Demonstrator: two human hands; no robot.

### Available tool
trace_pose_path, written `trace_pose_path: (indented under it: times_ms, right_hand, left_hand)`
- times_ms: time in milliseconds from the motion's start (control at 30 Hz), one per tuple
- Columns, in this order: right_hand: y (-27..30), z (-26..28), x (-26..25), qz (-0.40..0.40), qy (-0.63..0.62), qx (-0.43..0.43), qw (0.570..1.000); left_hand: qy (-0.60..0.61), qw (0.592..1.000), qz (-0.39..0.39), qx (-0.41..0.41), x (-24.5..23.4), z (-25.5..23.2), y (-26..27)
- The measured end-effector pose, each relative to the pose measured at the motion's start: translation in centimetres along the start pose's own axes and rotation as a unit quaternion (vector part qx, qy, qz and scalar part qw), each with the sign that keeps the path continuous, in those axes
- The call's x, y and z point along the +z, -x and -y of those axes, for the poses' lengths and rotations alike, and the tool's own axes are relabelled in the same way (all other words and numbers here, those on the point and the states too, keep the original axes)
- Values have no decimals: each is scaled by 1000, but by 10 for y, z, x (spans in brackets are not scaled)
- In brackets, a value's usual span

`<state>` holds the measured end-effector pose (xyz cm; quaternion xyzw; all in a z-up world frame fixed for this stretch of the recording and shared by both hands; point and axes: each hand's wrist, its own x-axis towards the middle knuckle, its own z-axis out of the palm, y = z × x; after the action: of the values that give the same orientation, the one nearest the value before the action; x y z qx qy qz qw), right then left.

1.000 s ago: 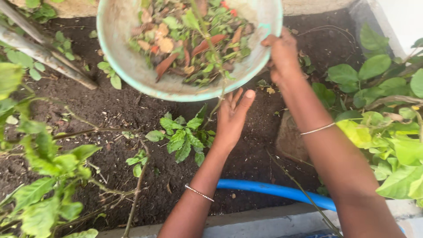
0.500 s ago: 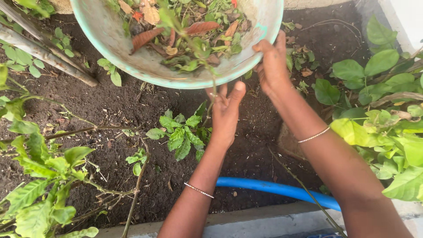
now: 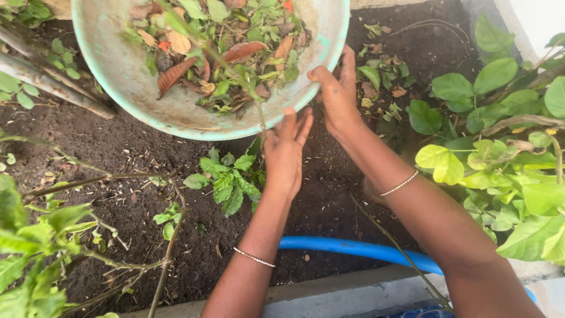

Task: The person removes weeds and dry leaves from a garden bed by hand and places them into a light green plastic bowl. The person repeatedly reaches into the soil, pulls out unwanted plants, and deposits them into the bowl held in the other hand.

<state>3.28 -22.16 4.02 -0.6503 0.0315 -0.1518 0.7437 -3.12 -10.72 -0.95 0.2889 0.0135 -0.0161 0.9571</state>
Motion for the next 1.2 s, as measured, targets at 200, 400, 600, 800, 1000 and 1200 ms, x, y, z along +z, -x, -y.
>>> trace_pose_path:
  times_ms: [200, 400, 600, 800, 1000, 1200]
  right_hand:
    - [-5, 7, -9, 49, -1, 40, 998]
    - [-55, -1, -70, 80, 75, 116, 987]
    - [-86, -78, -114, 61, 552, 5, 831]
    - [-74, -140, -85, 221, 662, -107, 708]
    - [-58, -141, -60, 198, 678, -85, 703]
    - [-58, -150, -73, 171, 687, -25, 706]
  left_hand:
    - [100, 992, -49, -61, 6, -10, -2]
    - [95, 991, -91, -40, -1, -22, -7]
    - [72, 995, -66, -32, 1, -16, -1]
    - [54, 995, -63, -51, 3, -17, 3]
    - [68, 996, -53, -38, 3, -19, 3]
    - [73, 995, -57, -35, 1, -20, 1]
